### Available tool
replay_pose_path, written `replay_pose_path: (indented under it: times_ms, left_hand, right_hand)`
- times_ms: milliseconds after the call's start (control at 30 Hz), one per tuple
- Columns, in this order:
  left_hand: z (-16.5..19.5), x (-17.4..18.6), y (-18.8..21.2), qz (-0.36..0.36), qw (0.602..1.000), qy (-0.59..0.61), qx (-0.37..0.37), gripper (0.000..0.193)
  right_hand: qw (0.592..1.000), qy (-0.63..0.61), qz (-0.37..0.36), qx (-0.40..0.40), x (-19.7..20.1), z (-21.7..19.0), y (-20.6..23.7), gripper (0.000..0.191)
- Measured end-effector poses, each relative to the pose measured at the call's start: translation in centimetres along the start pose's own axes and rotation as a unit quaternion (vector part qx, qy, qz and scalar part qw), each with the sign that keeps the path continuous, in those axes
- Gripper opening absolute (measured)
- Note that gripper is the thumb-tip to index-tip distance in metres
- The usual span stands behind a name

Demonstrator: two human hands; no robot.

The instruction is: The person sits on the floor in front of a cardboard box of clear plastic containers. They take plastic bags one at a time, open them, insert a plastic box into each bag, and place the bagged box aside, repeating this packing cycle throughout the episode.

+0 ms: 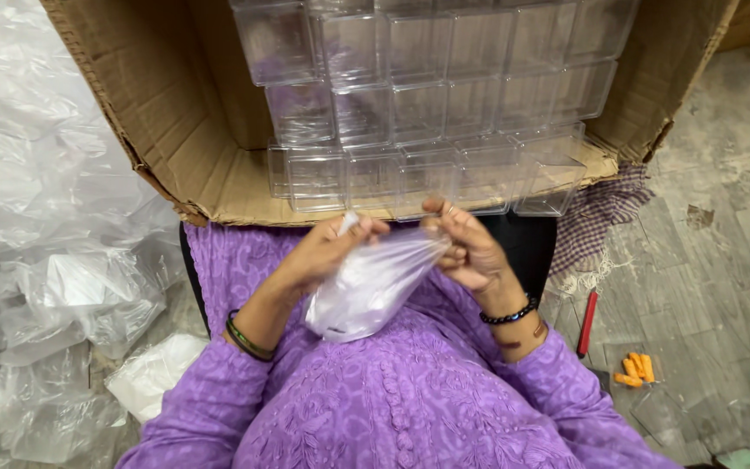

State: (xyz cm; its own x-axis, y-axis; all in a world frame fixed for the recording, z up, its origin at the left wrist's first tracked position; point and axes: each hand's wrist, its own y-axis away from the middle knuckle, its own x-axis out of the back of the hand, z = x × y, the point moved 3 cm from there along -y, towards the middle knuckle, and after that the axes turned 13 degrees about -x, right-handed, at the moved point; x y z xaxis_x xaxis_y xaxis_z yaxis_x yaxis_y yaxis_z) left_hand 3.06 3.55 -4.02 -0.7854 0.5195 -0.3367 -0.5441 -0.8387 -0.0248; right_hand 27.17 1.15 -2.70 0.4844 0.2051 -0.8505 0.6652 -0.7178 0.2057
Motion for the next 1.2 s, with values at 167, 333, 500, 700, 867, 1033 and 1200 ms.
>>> replay_pose_path:
  times_ms: [167,333,500,700,867,1033,1200]
  left_hand:
    - [1.3,-0.7,-0.1,0.030,0.993,0.110,0.018,0.045]
    - [2.1,-0.6,0.6,-0.011,0.991,0.130,-0.002,0.042]
    - [3.1,1.8,1.5,-0.117,0.990,-0.067,0.046,0.036]
    - [1.9,1.5,0.9,-0.070,0.985,-0.155,-0.037,0.041]
    - [2.0,-1.7,-0.7,0.002,0.986,-0.168,-0.002,0.038]
    - [2.9,-2.0,1.4,0.079,0.963,0.208,0.150,0.021]
    - [1.4,0.4,1.9,-0.145,0.966,0.215,-0.005,0.014]
  right_hand:
    - [0.999,0.040,-0.018,0.025,-0.5,-1.4,0.5,0.039]
    - [0.999,0.029,0.045,-0.001,-0.7,-0.5,-0.2,0.033]
    - [0.974,0.199,0.047,-0.097,-0.4,-0.2,1.6,0.032]
    - [0.958,0.272,0.077,-0.037,1.2,-0.3,2.7,0.020]
    - [0.992,0.097,0.039,0.074,0.6,0.4,0.6,0.019]
    - [0.993,0.078,0.074,0.043,-0.4,0.7,-0.6,0.022]
    - [0.974,0.161,0.142,0.067,0.5,-0.7,1.3,0.016]
